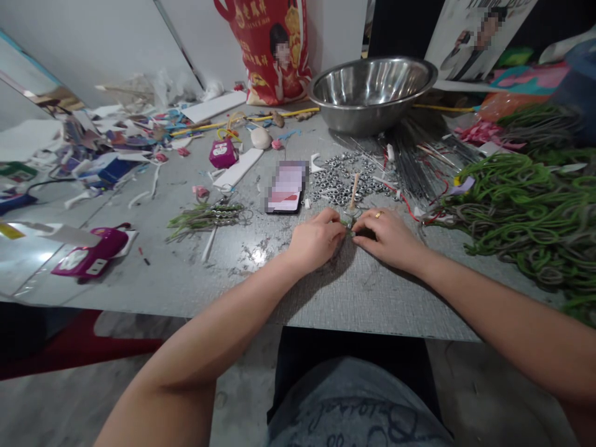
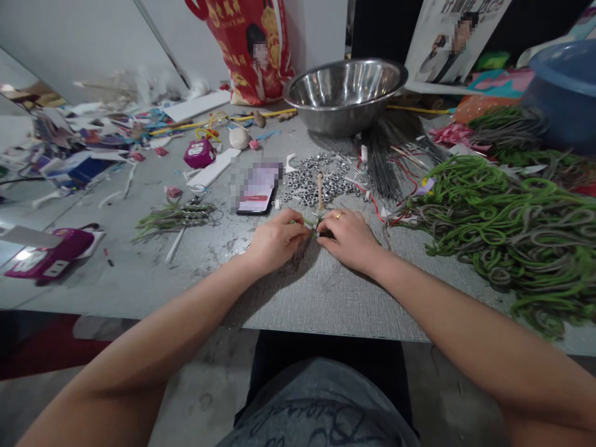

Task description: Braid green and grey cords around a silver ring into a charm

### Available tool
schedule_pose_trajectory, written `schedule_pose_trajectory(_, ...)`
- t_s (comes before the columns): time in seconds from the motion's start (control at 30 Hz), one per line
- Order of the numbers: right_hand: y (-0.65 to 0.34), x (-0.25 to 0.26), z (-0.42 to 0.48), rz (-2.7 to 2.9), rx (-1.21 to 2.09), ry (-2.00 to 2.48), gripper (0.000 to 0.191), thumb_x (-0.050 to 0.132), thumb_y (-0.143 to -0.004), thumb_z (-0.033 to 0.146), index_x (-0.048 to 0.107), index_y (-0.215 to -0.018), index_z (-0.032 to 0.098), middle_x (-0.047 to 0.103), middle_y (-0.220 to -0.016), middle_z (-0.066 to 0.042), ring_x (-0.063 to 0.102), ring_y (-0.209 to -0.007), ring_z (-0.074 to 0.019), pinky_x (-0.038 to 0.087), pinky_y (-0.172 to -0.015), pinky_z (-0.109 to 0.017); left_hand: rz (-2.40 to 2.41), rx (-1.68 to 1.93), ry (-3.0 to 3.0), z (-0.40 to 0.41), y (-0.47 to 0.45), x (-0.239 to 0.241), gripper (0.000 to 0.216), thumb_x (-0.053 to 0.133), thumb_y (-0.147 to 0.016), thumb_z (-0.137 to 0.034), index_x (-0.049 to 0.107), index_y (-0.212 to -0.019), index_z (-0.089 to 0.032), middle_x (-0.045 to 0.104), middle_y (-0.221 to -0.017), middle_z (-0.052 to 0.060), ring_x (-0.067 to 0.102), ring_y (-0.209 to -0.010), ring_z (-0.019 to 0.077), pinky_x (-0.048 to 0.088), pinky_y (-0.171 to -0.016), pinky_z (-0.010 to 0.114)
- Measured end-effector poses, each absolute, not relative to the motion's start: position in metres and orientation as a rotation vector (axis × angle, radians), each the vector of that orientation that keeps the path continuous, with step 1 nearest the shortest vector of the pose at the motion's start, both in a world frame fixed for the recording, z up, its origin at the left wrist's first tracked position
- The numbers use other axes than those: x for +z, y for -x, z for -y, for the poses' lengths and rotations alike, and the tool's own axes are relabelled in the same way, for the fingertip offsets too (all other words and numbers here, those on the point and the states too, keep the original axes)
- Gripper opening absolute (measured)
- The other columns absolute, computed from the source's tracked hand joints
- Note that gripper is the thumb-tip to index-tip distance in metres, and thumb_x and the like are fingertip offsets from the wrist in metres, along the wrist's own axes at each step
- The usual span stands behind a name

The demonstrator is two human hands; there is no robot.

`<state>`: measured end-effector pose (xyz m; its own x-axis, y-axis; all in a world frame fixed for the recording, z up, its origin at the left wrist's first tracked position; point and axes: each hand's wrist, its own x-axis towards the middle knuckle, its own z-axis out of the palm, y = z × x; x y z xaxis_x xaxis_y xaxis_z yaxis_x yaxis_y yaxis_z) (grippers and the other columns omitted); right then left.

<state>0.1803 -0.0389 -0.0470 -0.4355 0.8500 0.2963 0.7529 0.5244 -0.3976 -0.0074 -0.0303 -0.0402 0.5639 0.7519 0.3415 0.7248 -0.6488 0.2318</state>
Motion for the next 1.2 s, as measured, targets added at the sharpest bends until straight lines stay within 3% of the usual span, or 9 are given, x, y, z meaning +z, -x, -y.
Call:
schedule_pose_trajectory(0.2, -0.1837, -0.0479, 0.0382, 2.228, 0.355, 1.295, 0.009, 0.061, -0.077, 0.026, 0.063, -0.083, 0.02, 0.065, -0.086, -0.006, 0.058, -0.085, -0.0228, 0.04, -0.078, -0.039, -1.345, 0.536, -2.671, 0.0316, 0.0064, -0.0383, 0.018, 0.051, -0.083, -0.017, 0.069, -0.081, -0.019, 0.061, -0.098, 0.005, 0.06, -0.082, 0.0154, 0.043, -0.059, 0.022)
schedule_pose_trajectory(0.47, -0.1842, -0.0485, 0.037, 2.198, 0.455, 1.24, 0.01, 0.06, -0.078, 0.027, 0.063, -0.084, 0.02, 0.064, -0.086, -0.006, 0.058, -0.087, -0.0223, 0.042, -0.077, -0.038, -1.265, 0.649, -2.589, 0.0295, 0.0072, -0.0398, 0.017, 0.054, -0.08, -0.013, 0.069, -0.08, -0.019, 0.061, -0.093, 0.003, 0.06, -0.079, 0.0129, 0.046, -0.064, 0.023)
schedule_pose_trajectory(1.2, -0.1863, -0.0501, 0.0359, 2.111, 0.591, 1.189, 0.009, 0.06, -0.077, 0.027, 0.064, -0.083, 0.021, 0.065, -0.089, -0.005, 0.058, -0.087, -0.0216, 0.042, -0.082, -0.043, -1.128, 0.838, -2.574, 0.0296, 0.0093, -0.042, 0.014, 0.055, -0.082, -0.018, 0.069, -0.081, -0.018, 0.062, -0.091, 0.004, 0.061, -0.076, 0.0123, 0.047, -0.064, 0.023)
